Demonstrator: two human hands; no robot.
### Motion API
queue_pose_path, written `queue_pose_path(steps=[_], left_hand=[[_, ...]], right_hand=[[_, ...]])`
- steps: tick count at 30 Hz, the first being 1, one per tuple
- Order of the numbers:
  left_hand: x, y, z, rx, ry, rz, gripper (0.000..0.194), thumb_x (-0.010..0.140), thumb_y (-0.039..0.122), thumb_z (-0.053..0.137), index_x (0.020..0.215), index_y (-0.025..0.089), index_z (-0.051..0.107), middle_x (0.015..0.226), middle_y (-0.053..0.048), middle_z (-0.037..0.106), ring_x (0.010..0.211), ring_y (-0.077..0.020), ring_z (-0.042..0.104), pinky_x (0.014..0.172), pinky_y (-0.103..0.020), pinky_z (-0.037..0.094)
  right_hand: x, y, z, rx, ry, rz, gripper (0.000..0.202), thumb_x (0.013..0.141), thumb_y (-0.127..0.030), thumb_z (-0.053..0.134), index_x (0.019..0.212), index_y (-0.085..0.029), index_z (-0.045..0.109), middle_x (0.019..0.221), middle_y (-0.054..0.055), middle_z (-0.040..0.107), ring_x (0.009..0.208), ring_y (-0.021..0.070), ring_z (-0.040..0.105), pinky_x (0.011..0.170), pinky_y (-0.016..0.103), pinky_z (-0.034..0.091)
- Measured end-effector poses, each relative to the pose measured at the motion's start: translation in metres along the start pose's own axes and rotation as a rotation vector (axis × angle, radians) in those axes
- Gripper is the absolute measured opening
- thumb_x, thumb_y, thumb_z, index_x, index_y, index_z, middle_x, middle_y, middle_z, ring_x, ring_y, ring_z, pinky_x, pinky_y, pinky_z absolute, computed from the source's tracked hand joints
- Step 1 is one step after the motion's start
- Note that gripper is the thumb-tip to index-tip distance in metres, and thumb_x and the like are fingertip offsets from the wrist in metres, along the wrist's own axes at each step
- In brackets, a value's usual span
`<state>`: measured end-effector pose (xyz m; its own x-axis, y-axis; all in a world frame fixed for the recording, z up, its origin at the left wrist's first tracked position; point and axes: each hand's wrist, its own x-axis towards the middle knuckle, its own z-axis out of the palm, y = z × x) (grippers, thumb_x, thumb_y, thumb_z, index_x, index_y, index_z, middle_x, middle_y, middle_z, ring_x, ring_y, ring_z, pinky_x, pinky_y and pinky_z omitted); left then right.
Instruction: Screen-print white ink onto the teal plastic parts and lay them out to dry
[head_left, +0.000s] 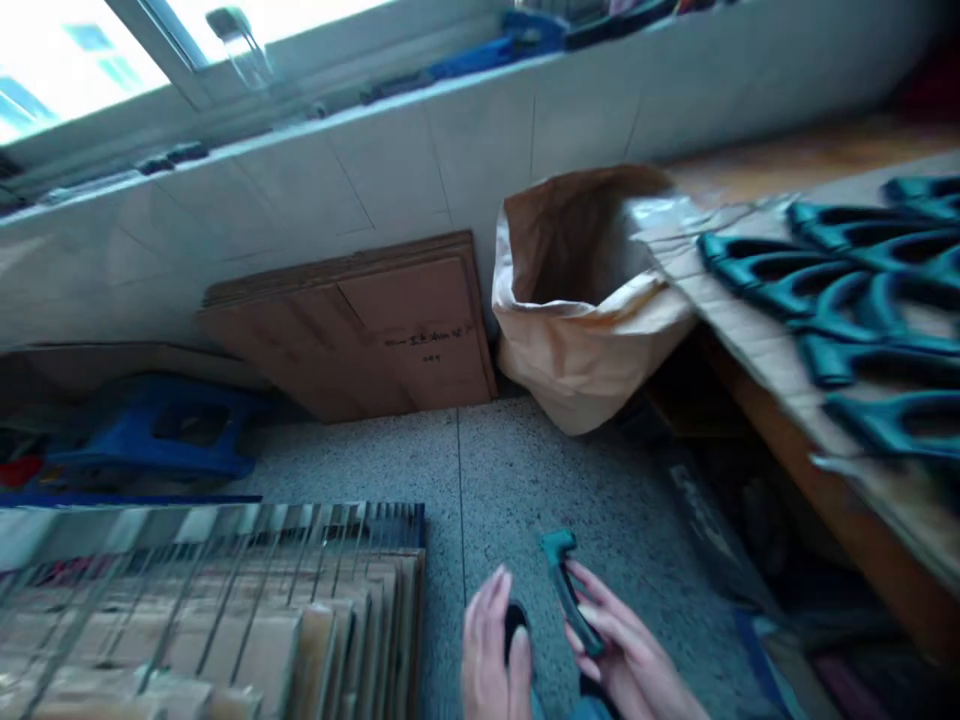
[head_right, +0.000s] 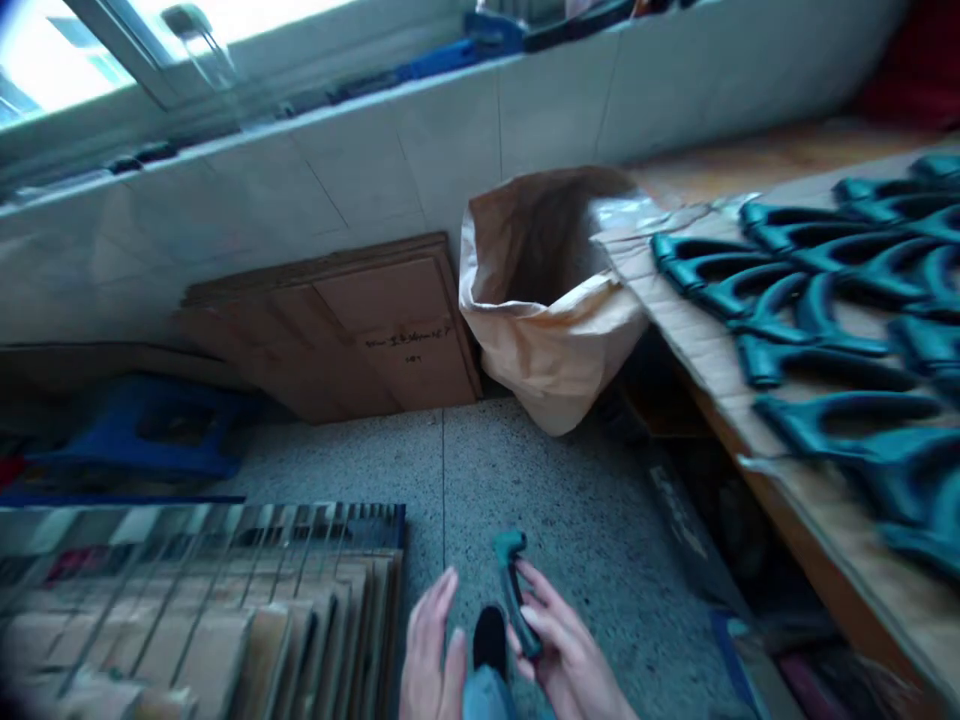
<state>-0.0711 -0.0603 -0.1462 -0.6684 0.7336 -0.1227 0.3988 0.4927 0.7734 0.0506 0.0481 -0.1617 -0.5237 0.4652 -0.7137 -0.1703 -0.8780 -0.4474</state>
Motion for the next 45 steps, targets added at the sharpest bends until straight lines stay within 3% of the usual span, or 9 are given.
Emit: queue_pose_path(steps=[4, 7, 12, 15, 20, 27, 36, 40, 45], left_hand=[[0.038, 0.12, -0.04, 0.037, -0.24, 0.511, 0.055, 0.096, 0.048, 0.035, 0.146, 0.026, 0.04, 0.15, -0.005, 0.044, 0.142, -0.0253, 0.032, 0.12, -0.05, 0.021], [0.051, 0.18, -0.069, -0.03, -0.475, 0.543, 0.052, 0.098, 0.046, 0.028, 0.145, 0.028, 0.04, 0.146, -0.002, 0.05, 0.135, -0.0182, 0.043, 0.116, -0.038, 0.031], [0.064, 0.167, -0.098, 0.102, -0.424, 0.062, 0.045, 0.096, 0.036, 0.033, 0.128, 0.016, 0.059, 0.135, -0.013, 0.06, 0.128, -0.0252, 0.052, 0.112, -0.04, 0.033], [0.048, 0.166, -0.097, -0.017, -0.432, 0.046, 0.045, 0.095, 0.041, 0.036, 0.123, 0.014, 0.059, 0.129, -0.016, 0.063, 0.124, -0.0266, 0.055, 0.108, -0.039, 0.037], [-0.051, 0.246, -0.097, -0.569, -0.803, 0.121, 0.063, 0.091, 0.063, 0.034, 0.129, 0.016, 0.054, 0.122, -0.015, 0.065, 0.109, -0.0253, 0.062, 0.094, -0.039, 0.048], [-0.22, 0.334, -0.084, -0.56, -1.262, 0.121, 0.071, 0.076, 0.065, 0.061, 0.128, 0.017, 0.054, 0.118, -0.015, 0.066, 0.1, -0.0291, 0.065, 0.071, -0.036, 0.057], [-0.432, 0.353, 0.016, -0.32, -1.501, 0.231, 0.063, 0.079, 0.066, 0.052, 0.113, 0.013, 0.054, 0.082, -0.007, 0.069, 0.06, -0.0181, 0.065, 0.052, -0.029, 0.053], [-0.476, 0.346, 0.034, -0.279, -1.576, 0.136, 0.056, 0.076, 0.072, 0.051, 0.09, 0.018, 0.05, 0.057, 0.004, 0.058, 0.037, -0.0092, 0.047, 0.037, -0.021, 0.038], [-0.485, 0.318, 0.047, 0.033, -1.944, 0.166, 0.056, 0.073, 0.074, 0.051, 0.075, 0.018, 0.051, 0.044, 0.004, 0.05, 0.033, -0.0082, 0.041, 0.036, -0.02, 0.03]], right_hand=[[-0.104, -0.023, 0.056, -0.064, 0.044, -0.108, 0.055, 0.067, -0.04, 0.081, 0.117, -0.023, 0.067, 0.098, 0.007, 0.064, 0.071, 0.0149, 0.055, 0.056, 0.024, 0.042], [-0.169, -0.04, 0.075, -0.102, 0.014, -0.158, 0.057, 0.07, -0.043, 0.078, 0.121, -0.021, 0.065, 0.078, 0.005, 0.063, 0.063, 0.0137, 0.051, 0.056, 0.024, 0.042], [-0.273, -0.06, 0.07, -0.039, -0.038, -0.259, 0.063, 0.071, -0.05, 0.074, 0.129, -0.032, 0.06, 0.078, 0.005, 0.062, 0.053, 0.0117, 0.046, 0.047, 0.024, 0.037], [-0.319, -0.056, 0.066, 0.01, 0.001, -0.384, 0.055, 0.073, -0.048, 0.072, 0.126, -0.036, 0.062, 0.098, 0.008, 0.062, 0.056, 0.0107, 0.048, 0.046, 0.023, 0.038], [-0.363, -0.038, 0.054, -0.26, 0.159, -0.687, 0.055, 0.084, -0.045, 0.06, 0.136, -0.03, 0.054, 0.104, 0.009, 0.061, 0.064, 0.0149, 0.056, 0.051, 0.028, 0.049], [-0.463, 0.017, -0.016, -1.212, 0.938, -1.289, 0.053, 0.09, -0.016, 0.042, 0.141, -0.031, 0.047, 0.114, 0.008, 0.061, 0.103, 0.0199, 0.063, 0.09, 0.032, 0.054], [-0.603, 0.107, -0.166, -1.277, 1.318, -1.159, 0.06, 0.092, -0.01, 0.035, 0.148, -0.032, 0.035, 0.108, 0.007, 0.063, 0.093, 0.0191, 0.066, 0.078, 0.029, 0.058], [-0.628, 0.125, -0.212, -1.332, 1.471, -1.183, 0.068, 0.088, -0.005, 0.031, 0.149, -0.036, 0.031, 0.11, 0.007, 0.06, 0.1, 0.0213, 0.062, 0.086, 0.035, 0.055], [-0.658, 0.119, -0.255, -1.067, 1.687, -1.131, 0.052, 0.097, -0.022, 0.035, 0.149, -0.029, 0.034, 0.109, 0.009, 0.059, 0.096, 0.0218, 0.062, 0.083, 0.034, 0.054]])
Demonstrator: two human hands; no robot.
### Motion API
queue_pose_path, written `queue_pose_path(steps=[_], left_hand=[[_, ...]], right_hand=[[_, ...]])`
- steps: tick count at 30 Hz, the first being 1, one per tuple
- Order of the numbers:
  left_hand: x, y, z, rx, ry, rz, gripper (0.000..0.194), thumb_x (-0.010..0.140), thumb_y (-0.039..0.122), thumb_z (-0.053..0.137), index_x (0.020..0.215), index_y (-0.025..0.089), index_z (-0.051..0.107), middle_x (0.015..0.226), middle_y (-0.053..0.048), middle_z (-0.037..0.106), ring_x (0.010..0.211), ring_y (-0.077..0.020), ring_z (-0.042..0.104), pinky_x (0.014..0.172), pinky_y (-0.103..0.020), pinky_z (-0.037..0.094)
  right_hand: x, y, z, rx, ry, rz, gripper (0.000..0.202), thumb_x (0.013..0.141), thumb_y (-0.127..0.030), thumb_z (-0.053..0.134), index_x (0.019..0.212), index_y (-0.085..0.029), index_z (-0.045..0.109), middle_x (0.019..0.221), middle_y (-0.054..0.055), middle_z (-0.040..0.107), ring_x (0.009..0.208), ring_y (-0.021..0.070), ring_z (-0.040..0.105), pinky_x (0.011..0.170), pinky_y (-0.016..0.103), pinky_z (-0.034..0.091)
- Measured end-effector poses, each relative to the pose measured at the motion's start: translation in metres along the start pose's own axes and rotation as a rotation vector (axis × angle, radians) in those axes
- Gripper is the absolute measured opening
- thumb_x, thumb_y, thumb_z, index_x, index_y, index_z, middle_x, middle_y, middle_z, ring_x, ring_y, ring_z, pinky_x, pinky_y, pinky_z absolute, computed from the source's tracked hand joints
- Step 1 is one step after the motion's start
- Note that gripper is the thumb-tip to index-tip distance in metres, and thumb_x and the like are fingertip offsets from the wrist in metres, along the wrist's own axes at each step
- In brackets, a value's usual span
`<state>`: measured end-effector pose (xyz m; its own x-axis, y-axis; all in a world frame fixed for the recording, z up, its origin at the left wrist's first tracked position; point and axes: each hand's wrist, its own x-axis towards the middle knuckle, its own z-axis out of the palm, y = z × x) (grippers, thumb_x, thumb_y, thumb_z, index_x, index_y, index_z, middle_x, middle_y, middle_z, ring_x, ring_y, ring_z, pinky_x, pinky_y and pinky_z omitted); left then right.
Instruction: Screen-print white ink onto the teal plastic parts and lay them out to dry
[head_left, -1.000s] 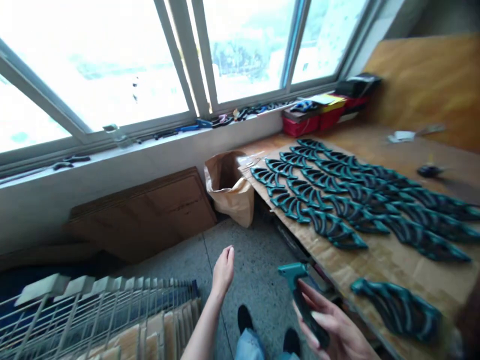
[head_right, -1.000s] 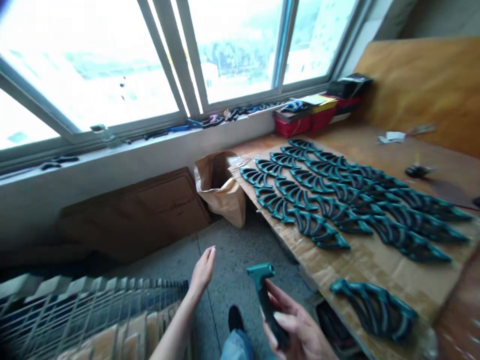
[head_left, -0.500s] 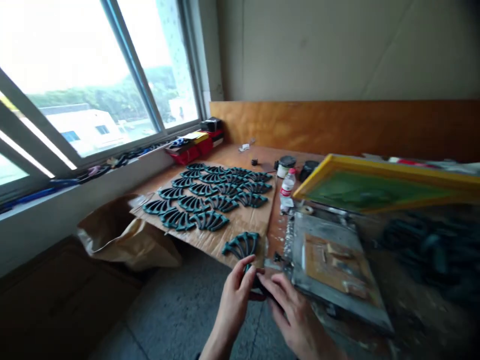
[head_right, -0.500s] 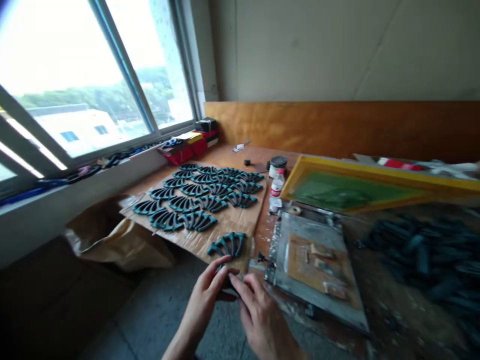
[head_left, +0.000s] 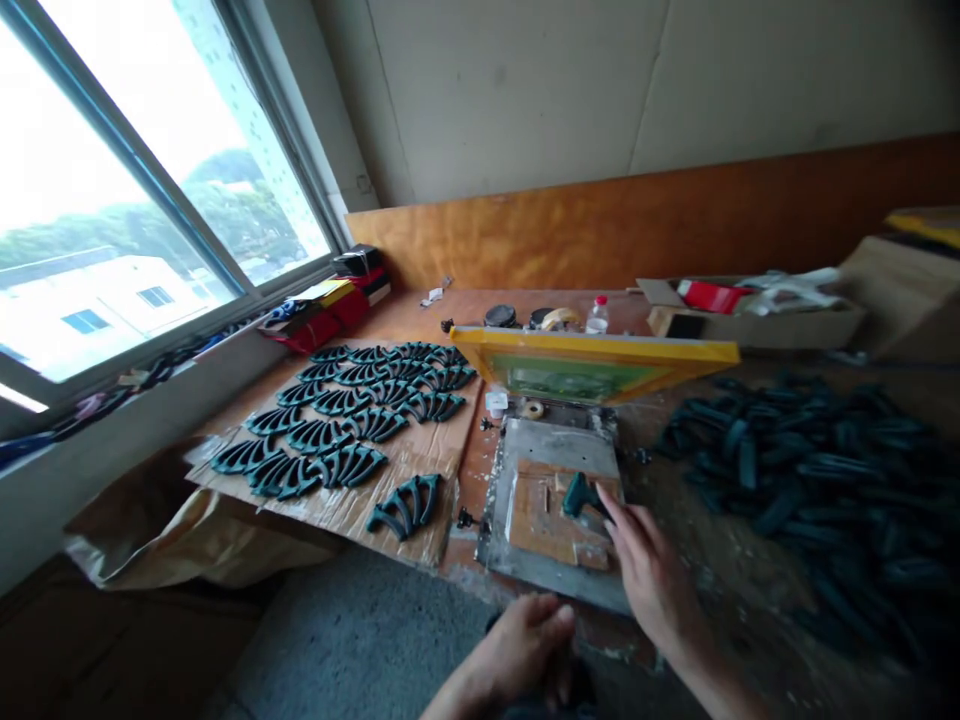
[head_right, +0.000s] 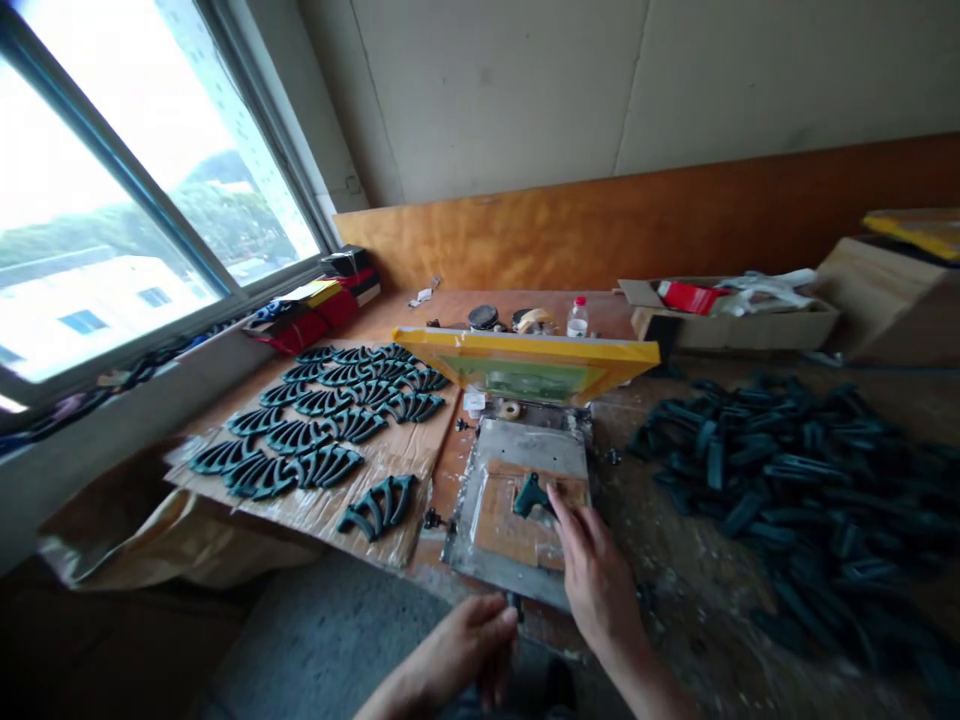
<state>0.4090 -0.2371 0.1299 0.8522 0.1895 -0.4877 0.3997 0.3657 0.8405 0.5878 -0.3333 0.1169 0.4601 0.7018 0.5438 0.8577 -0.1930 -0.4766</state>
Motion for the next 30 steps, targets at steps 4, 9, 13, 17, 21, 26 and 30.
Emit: queue_pose_path(steps=[4, 9, 13, 17, 21, 26, 30], left_hand=[[0.011, -0.001, -0.033, 0.048, 0.126, 0.036, 0.059, 0.072, 0.072, 0.054, 0.091, 0.016, 0.053, 0.056, 0.004, 0.056, 0.04, -0.0077, 0.046, 0.042, -0.02, 0.032], [0.026, 0.028, -0.088, 0.131, 0.284, 0.097, 0.06, 0.071, 0.066, 0.061, 0.102, 0.015, 0.057, 0.07, 0.0, 0.061, 0.053, -0.0098, 0.054, 0.05, -0.022, 0.039], [0.03, 0.045, -0.119, 0.113, 0.335, 0.127, 0.056, 0.07, 0.066, 0.062, 0.092, 0.014, 0.061, 0.067, 0.0, 0.061, 0.052, -0.0097, 0.053, 0.051, -0.021, 0.039], [0.035, 0.06, -0.14, 0.088, 0.395, 0.179, 0.053, 0.071, 0.062, 0.065, 0.092, 0.014, 0.063, 0.067, -0.001, 0.062, 0.054, -0.0101, 0.054, 0.051, -0.021, 0.04], [0.04, 0.104, -0.143, 0.026, 0.52, 0.366, 0.051, 0.076, 0.057, 0.065, 0.103, 0.014, 0.064, 0.071, 0.0, 0.061, 0.057, -0.0087, 0.054, 0.055, -0.02, 0.043], [0.051, 0.193, -0.123, -0.15, 0.58, 0.738, 0.054, 0.085, 0.062, 0.053, 0.113, 0.017, 0.058, 0.061, 0.005, 0.053, 0.049, -0.0064, 0.045, 0.048, -0.017, 0.036], [0.055, 0.222, -0.107, -0.121, 0.542, 0.785, 0.055, 0.086, 0.069, 0.043, 0.08, 0.016, 0.057, 0.057, 0.002, 0.053, 0.048, -0.008, 0.045, 0.046, -0.019, 0.035]], right_hand=[[0.018, 0.036, 0.006, 0.015, -0.15, 0.069, 0.044, 0.099, -0.027, 0.034, 0.142, -0.029, 0.045, 0.107, 0.007, 0.06, 0.097, 0.0192, 0.06, 0.086, 0.031, 0.051], [0.026, 0.064, 0.039, -0.116, -0.369, 0.051, 0.047, 0.094, -0.015, 0.033, 0.13, -0.03, 0.06, 0.098, 0.006, 0.062, 0.094, 0.0186, 0.058, 0.084, 0.03, 0.051], [0.021, 0.072, 0.058, -0.266, -0.445, -0.032, 0.06, 0.087, -0.007, 0.034, 0.134, -0.038, 0.054, 0.105, 0.006, 0.062, 0.097, 0.0196, 0.057, 0.085, 0.032, 0.049], [0.018, 0.07, 0.057, -0.384, -0.485, -0.047, 0.059, 0.089, -0.009, 0.036, 0.134, -0.043, 0.052, 0.119, 0.008, 0.06, 0.107, 0.0241, 0.055, 0.09, 0.041, 0.047], [0.035, 0.06, 0.055, -0.307, -0.492, -0.077, 0.042, 0.096, -0.025, 0.043, 0.134, -0.034, 0.055, 0.138, 0.011, 0.05, 0.124, 0.0289, 0.048, 0.099, 0.048, 0.041], [0.053, 0.043, 0.07, -0.083, -0.641, -0.221, 0.061, 0.095, -0.047, 0.049, 0.148, -0.021, 0.035, 0.153, 0.011, 0.031, 0.142, 0.0278, 0.026, 0.116, 0.054, 0.019], [0.043, 0.037, 0.058, 0.131, -0.806, -0.283, 0.046, 0.096, -0.046, 0.047, 0.133, -0.021, 0.056, 0.137, 0.009, 0.053, 0.132, 0.0238, 0.044, 0.117, 0.05, 0.021]])
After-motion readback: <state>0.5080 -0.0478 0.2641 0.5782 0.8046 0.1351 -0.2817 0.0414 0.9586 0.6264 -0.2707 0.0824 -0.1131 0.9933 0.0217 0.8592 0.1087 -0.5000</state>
